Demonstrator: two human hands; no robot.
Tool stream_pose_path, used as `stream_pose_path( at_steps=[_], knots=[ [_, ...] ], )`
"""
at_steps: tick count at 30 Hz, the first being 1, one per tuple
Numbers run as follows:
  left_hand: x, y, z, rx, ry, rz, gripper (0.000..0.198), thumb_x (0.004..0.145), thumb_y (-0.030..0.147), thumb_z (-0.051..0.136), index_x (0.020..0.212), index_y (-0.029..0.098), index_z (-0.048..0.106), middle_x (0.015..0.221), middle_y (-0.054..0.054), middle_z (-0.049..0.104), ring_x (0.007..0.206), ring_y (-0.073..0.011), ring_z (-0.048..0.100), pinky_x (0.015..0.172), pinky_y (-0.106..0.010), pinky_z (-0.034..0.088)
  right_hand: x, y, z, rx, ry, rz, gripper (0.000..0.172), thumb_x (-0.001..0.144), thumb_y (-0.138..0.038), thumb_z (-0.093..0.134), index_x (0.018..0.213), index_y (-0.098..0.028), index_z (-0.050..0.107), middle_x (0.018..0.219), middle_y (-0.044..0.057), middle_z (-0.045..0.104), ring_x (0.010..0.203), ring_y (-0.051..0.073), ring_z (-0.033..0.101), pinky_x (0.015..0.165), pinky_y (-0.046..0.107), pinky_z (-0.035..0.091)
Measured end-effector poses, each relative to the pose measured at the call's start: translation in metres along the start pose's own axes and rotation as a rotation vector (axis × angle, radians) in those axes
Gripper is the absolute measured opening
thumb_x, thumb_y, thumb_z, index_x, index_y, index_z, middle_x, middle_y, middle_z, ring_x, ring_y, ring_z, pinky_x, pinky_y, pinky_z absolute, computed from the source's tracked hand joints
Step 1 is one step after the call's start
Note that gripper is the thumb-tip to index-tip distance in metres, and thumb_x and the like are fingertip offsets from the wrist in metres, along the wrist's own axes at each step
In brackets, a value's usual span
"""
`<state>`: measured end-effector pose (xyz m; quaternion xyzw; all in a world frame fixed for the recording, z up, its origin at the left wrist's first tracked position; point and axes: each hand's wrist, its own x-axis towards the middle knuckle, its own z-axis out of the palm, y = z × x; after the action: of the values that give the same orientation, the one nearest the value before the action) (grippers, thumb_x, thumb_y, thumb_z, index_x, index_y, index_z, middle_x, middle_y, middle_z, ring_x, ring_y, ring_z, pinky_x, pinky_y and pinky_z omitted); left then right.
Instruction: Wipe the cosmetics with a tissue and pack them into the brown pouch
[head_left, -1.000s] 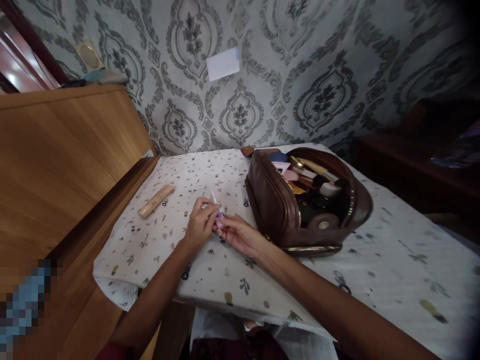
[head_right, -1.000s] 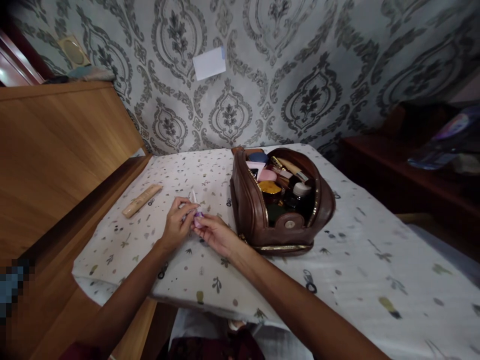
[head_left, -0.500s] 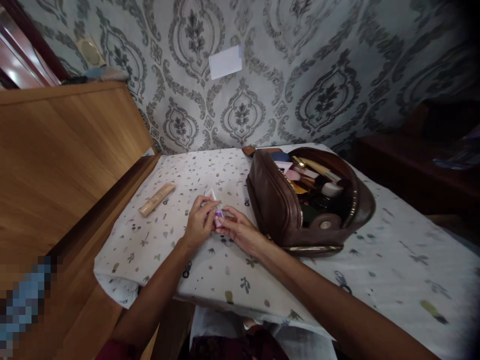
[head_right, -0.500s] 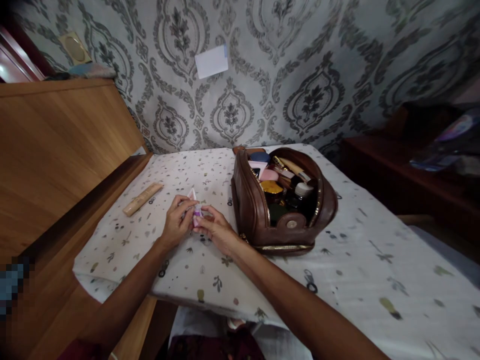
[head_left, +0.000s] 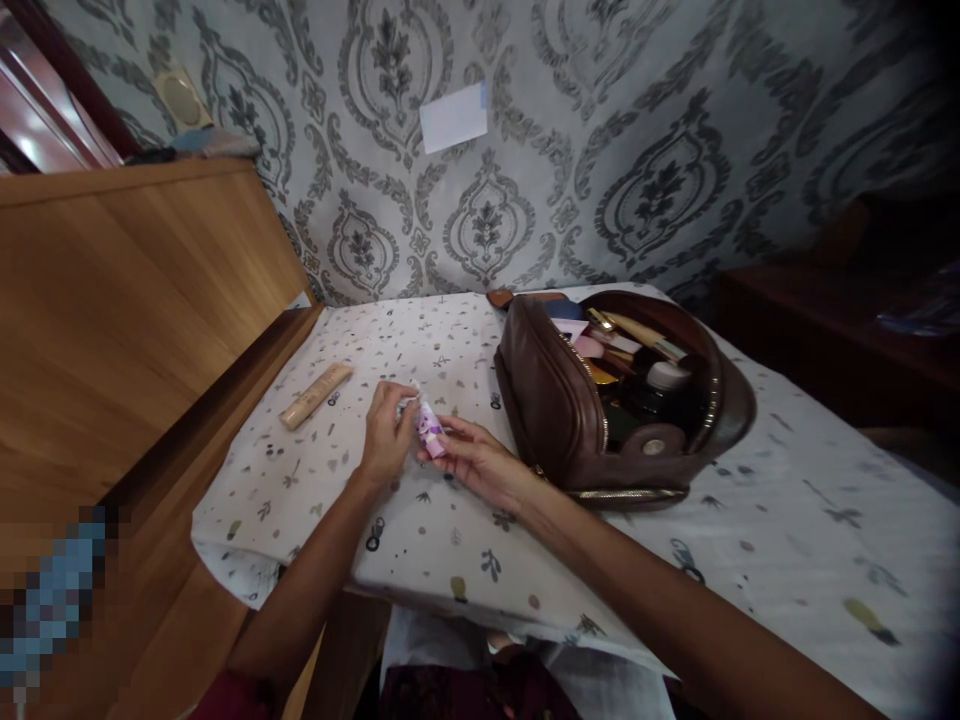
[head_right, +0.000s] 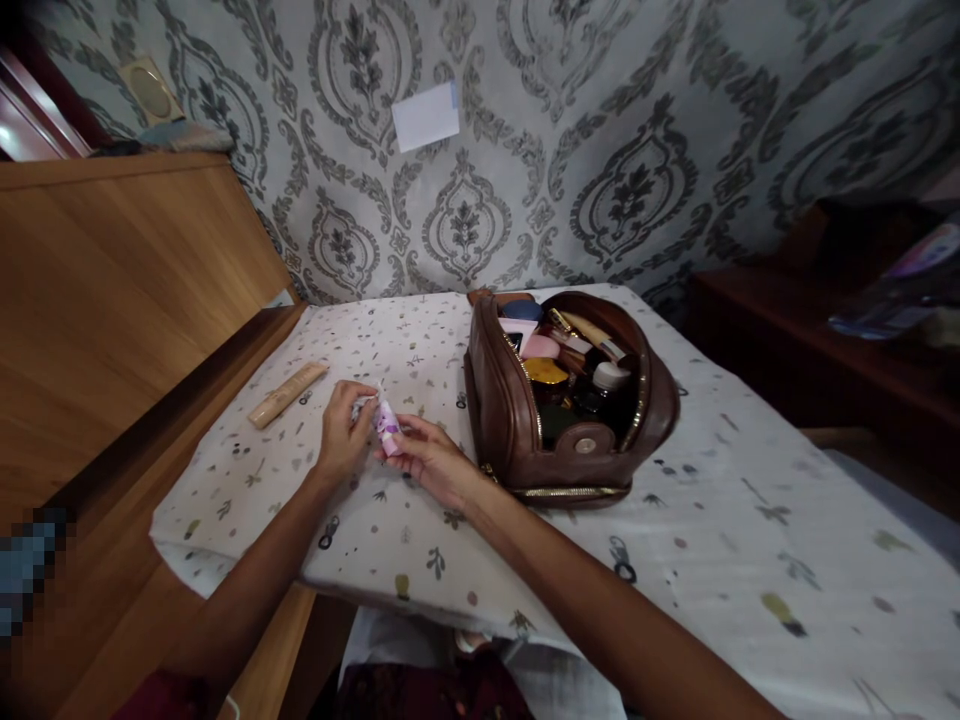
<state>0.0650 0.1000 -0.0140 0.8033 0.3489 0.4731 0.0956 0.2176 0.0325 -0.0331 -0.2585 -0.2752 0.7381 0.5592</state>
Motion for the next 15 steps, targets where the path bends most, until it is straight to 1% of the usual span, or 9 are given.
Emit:
stream_pose_path(
  at_steps=[4, 8, 12, 15],
  knots=[
    [-0.002, 0.009, 0.001, -0.072, -0.109, 0.099, 0.012, 0.095, 0.021, 0.048, 0.098, 0.021, 0.06, 0.094, -0.005, 0.057, 0.094, -0.0196, 0.058, 0.086, -0.034, 0.049, 0.004, -0.003, -0.002, 0.043, 0.033, -0.04, 0.033, 0.067, -0.02, 0.086, 0.097, -0.018, 0.071, 0.086, 0.002, 0.073, 0.076, 0.013, 0.07, 0.07, 0.022, 0.054],
    [-0.004, 0.017, 0.001, -0.131, -0.189, 0.173, 0.013, 0.096, 0.021, 0.048, 0.099, 0.02, 0.061, 0.094, -0.005, 0.056, 0.092, -0.0188, 0.058, 0.084, -0.032, 0.049, 0.005, -0.004, -0.002, 0.053, 0.064, -0.115, 0.034, 0.064, -0.016, 0.085, 0.095, -0.018, 0.072, 0.081, -0.001, 0.07, 0.072, 0.01, 0.063, 0.067, 0.02, 0.051],
    [-0.004, 0.017, 0.002, -0.141, -0.193, 0.192, 0.013, 0.096, 0.02, 0.048, 0.099, 0.02, 0.061, 0.094, -0.005, 0.055, 0.092, -0.0185, 0.057, 0.084, -0.032, 0.049, 0.006, -0.006, 0.0, 0.022, 0.081, -0.151, 0.034, 0.061, -0.015, 0.086, 0.092, -0.018, 0.073, 0.085, -0.001, 0.069, 0.073, 0.009, 0.06, 0.065, 0.019, 0.05],
    [-0.003, 0.014, 0.003, -0.111, -0.159, 0.16, 0.014, 0.096, 0.02, 0.048, 0.099, 0.02, 0.061, 0.095, -0.005, 0.054, 0.093, -0.019, 0.056, 0.086, -0.033, 0.049, 0.004, -0.006, 0.002, -0.045, 0.071, -0.149, 0.035, 0.063, -0.017, 0.086, 0.095, -0.02, 0.073, 0.087, -0.001, 0.068, 0.074, 0.01, 0.059, 0.064, 0.019, 0.048]
  ],
)
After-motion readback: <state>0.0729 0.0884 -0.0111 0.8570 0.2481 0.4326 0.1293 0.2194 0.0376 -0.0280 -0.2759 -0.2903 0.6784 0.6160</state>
